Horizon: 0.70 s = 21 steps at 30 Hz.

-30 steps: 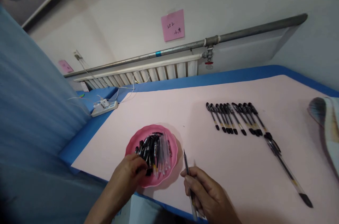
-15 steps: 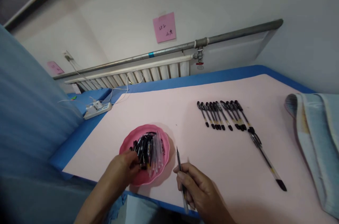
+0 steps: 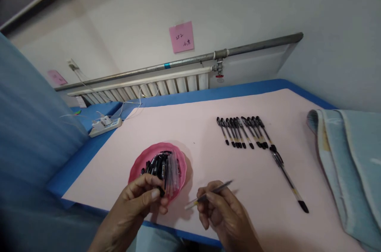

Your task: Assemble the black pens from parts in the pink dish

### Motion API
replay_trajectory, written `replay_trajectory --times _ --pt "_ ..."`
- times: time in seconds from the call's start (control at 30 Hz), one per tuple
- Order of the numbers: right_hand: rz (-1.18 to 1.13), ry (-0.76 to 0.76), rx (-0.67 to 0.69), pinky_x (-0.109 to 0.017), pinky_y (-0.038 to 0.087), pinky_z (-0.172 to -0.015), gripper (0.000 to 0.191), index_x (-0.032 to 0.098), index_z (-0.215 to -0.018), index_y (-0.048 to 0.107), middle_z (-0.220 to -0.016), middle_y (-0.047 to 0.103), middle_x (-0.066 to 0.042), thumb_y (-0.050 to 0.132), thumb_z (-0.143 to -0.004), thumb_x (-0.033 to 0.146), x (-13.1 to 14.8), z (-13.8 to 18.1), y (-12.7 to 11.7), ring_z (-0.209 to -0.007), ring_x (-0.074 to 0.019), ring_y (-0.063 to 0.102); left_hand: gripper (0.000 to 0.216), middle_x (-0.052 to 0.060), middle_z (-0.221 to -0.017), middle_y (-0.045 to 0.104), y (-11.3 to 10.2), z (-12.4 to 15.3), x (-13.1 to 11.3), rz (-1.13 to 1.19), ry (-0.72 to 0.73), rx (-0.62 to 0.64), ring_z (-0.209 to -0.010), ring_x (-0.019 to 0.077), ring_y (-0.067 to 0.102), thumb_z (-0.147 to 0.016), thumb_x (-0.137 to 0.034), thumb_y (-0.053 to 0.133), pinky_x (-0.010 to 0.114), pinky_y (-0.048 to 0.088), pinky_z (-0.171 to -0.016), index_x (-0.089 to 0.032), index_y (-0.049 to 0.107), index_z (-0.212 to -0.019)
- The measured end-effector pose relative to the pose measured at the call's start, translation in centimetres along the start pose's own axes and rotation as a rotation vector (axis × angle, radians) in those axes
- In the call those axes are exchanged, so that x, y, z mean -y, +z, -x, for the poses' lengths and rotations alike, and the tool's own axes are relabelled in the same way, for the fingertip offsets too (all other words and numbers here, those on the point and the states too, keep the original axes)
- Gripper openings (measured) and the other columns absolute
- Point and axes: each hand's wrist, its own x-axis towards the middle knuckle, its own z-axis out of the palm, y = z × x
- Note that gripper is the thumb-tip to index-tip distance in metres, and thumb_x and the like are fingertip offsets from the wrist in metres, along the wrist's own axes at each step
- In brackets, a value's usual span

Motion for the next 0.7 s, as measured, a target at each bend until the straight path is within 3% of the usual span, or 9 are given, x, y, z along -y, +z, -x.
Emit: replay_trajectory --times 0.13,0.27,0.7 --pt "-0.049 -0.120 0.059 -0.025 0.047 -0.042 0.016 0.022 -0.075 0.067 -0.076 0.069 -0.003 0.077 -0.071 0.034 1.6 1.4 1.0 -0.058 -0.0179 0.062 0.025 0.004 -0.062 0.070 1.4 0.1 1.4 0.188 -0.050 -0.017 -0.054 0.0113 0.063 -0.062 -0.027 0.082 0.022 0.047 -0.055 -0.014 0.065 -0.075" --pt "0.020 -0.211 0.022 -0.028 0.050 -0.047 0.014 0.024 -0.078 0.069 -0.078 0.069 -0.002 0.077 -0.072 0.034 2.6 2.6 2.5 -0.060 -0.0184 0.064 0.027 0.004 -0.061 0.070 2.1 0.1 2.4 0.266 -0.086 0.004 -0.058 0.0136 0.066 -0.058 -0.025 0.085 0.023 0.049 -0.055 -0.015 0.064 -0.071" --pt "0.254 -0.317 0.022 -0.028 0.049 -0.049 0.013 0.023 -0.080 0.067 -0.072 0.069 -0.003 0.067 -0.080 0.037 2.6 3.5 2.7 -0.058 -0.0176 0.061 0.030 0.005 -0.057 0.071 2.3 0.4 3.6 0.226 -0.048 0.002 -0.055 0.0150 0.067 -0.056 -0.028 0.086 0.023 0.051 -0.052 -0.014 0.063 -0.068"
